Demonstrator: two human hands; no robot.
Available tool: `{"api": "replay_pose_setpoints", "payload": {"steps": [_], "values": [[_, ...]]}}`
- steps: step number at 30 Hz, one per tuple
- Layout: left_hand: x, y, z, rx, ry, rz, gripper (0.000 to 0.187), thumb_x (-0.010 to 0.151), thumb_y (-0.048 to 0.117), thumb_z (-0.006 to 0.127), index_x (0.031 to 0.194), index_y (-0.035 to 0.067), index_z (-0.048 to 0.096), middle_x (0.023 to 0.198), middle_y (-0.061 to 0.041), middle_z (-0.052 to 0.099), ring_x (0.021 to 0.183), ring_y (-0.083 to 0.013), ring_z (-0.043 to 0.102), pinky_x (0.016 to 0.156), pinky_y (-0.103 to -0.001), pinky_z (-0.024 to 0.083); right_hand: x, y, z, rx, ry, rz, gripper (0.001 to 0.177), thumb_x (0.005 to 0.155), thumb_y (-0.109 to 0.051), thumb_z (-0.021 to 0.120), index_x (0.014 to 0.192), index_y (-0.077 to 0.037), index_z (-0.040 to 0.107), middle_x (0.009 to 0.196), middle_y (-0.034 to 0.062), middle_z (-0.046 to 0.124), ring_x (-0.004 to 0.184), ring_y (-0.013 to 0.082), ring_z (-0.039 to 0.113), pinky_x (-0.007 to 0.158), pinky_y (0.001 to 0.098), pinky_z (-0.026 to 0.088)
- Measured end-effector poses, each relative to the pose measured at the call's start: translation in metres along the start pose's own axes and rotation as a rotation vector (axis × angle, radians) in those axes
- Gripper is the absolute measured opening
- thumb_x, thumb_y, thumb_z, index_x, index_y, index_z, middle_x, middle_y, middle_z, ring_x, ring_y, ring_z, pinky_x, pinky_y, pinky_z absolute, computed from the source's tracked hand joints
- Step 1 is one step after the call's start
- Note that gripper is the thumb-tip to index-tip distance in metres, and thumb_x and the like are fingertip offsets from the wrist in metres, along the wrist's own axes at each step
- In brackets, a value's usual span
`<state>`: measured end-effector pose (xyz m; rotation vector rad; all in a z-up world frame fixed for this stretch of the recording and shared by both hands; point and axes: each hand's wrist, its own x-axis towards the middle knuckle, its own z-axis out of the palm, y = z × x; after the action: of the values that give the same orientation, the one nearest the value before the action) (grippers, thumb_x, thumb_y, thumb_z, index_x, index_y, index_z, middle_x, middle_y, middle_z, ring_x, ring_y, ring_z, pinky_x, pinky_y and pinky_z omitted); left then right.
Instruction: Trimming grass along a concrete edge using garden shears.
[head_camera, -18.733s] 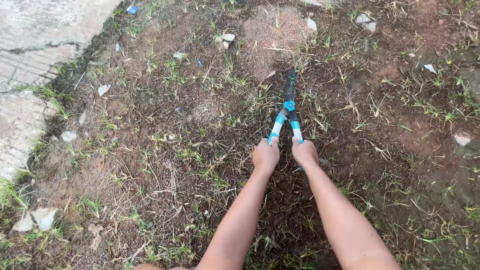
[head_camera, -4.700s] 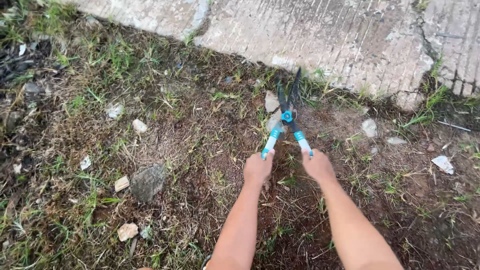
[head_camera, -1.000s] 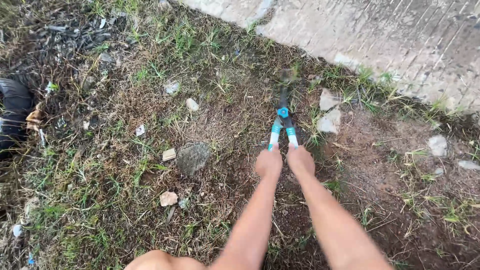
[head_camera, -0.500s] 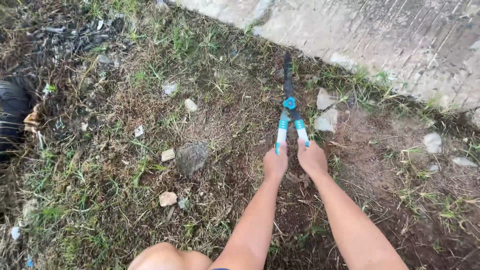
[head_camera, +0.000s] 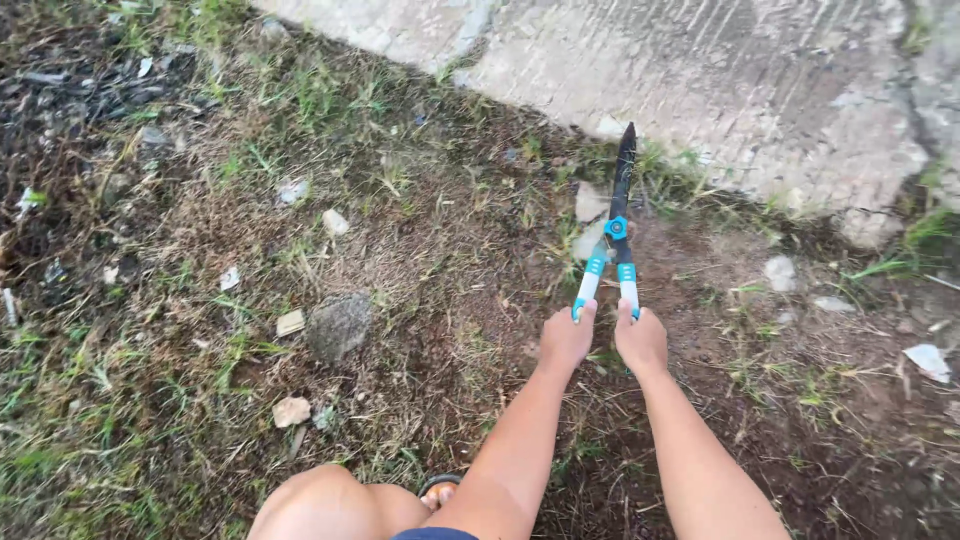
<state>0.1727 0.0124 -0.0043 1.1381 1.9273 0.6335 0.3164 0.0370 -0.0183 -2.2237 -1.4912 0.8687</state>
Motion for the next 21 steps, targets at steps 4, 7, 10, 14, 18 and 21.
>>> {"api": "replay_pose_setpoints", "payload": {"steps": [4,7,10,14,18,21], "values": [[-0.006,0.011,0.022,0.002,0.009,0.061,0.066,0.095,0.062,0.052,0.092,-0.001,0.072,0.097,-0.028,0.071,0.098,-0.0464,0.069,0.087,-0.055,0.052,0.012,0.024,-0.018,-0.010,0.029,-0.023,0.062,0.102,-0.055,0.047,0.106,0.004,0.066,0.102,0.0334,0.069,0.104,0.0503,0.066,0.090,0.0576,0.051],[-0.013,0.010,0.023,0.027,0.011,-0.019,0.066,0.096,0.062,0.053,0.095,-0.001,0.072,0.097,-0.029,0.072,0.097,-0.0467,0.070,0.087,-0.055,0.053,0.019,0.030,-0.033,-0.052,-0.074,-0.079,0.060,0.103,-0.054,0.046,0.104,0.002,0.068,0.103,0.0305,0.071,0.105,0.0489,0.067,0.091,0.0568,0.051],[-0.027,-0.005,-0.004,0.033,0.014,-0.123,0.066,0.096,0.062,0.052,0.097,0.000,0.075,0.097,-0.029,0.073,0.097,-0.0466,0.071,0.088,-0.053,0.054,0.016,0.034,-0.052,-0.170,-0.184,-0.087,0.053,0.102,-0.053,0.046,0.111,-0.004,0.065,0.104,0.0268,0.072,0.103,0.0471,0.068,0.090,0.0569,0.051],[-0.016,-0.024,-0.051,0.207,0.012,-0.170,0.064,0.089,0.068,0.055,0.098,0.008,0.076,0.097,-0.021,0.075,0.096,-0.0416,0.072,0.086,-0.051,0.056,0.036,0.048,-0.052,-0.183,-0.313,-0.167,0.052,0.098,-0.053,0.050,0.104,-0.005,0.069,0.099,0.0236,0.074,0.099,0.0430,0.070,0.089,0.0524,0.053],[-0.022,-0.029,-0.070,0.294,0.015,-0.199,0.064,0.088,0.067,0.058,0.097,0.007,0.076,0.095,-0.020,0.076,0.094,-0.0380,0.074,0.085,-0.049,0.057,0.033,0.050,-0.030,-0.142,-0.379,-0.169,0.054,0.099,-0.055,0.050,0.102,-0.004,0.070,0.096,0.0234,0.075,0.096,0.0426,0.071,0.087,0.0519,0.054],[-0.018,-0.026,-0.071,0.295,0.036,-0.226,0.063,0.089,0.065,0.058,0.097,0.006,0.076,0.096,-0.020,0.076,0.094,-0.0386,0.074,0.085,-0.049,0.057,0.051,0.058,0.009,-0.158,-0.369,-0.183,0.057,0.100,-0.057,0.048,0.101,-0.004,0.069,0.097,0.0235,0.073,0.098,0.0438,0.069,0.087,0.0532,0.052]]}}
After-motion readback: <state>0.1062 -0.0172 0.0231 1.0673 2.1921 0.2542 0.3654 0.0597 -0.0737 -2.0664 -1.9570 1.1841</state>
